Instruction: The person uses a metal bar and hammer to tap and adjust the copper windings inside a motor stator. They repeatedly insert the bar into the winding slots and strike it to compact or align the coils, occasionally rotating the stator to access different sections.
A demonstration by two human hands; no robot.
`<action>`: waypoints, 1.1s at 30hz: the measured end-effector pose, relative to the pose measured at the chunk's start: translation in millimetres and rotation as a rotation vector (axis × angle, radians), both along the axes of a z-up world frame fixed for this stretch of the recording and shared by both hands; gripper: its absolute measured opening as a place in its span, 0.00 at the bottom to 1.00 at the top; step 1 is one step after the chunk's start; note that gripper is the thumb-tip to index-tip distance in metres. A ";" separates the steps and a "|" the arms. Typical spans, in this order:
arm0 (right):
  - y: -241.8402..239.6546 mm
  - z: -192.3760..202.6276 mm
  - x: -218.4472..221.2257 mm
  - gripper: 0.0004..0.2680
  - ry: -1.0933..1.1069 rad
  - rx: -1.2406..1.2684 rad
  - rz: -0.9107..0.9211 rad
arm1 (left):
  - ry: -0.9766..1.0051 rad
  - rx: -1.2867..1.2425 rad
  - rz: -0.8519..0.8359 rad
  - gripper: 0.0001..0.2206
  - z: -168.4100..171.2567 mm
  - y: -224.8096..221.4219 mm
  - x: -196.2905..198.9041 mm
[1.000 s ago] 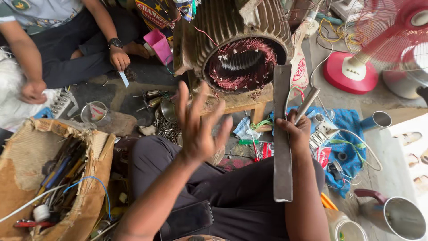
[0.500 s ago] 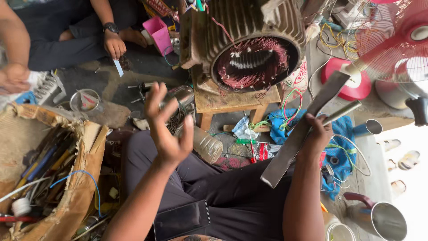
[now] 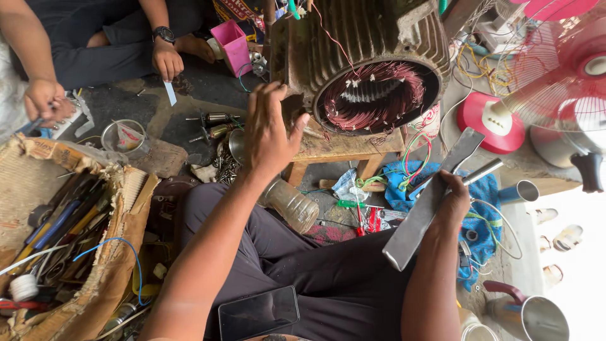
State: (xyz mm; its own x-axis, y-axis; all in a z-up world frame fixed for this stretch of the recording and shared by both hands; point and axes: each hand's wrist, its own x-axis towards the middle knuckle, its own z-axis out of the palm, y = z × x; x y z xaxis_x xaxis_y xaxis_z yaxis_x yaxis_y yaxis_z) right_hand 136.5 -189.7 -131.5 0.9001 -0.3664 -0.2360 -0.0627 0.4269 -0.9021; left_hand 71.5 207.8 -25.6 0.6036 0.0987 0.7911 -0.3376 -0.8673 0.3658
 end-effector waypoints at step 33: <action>4.9 7.0 -4.7 0.03 0.070 -0.067 0.008 | 0.080 -0.528 -0.164 0.52 -86.2 -88.8 68.4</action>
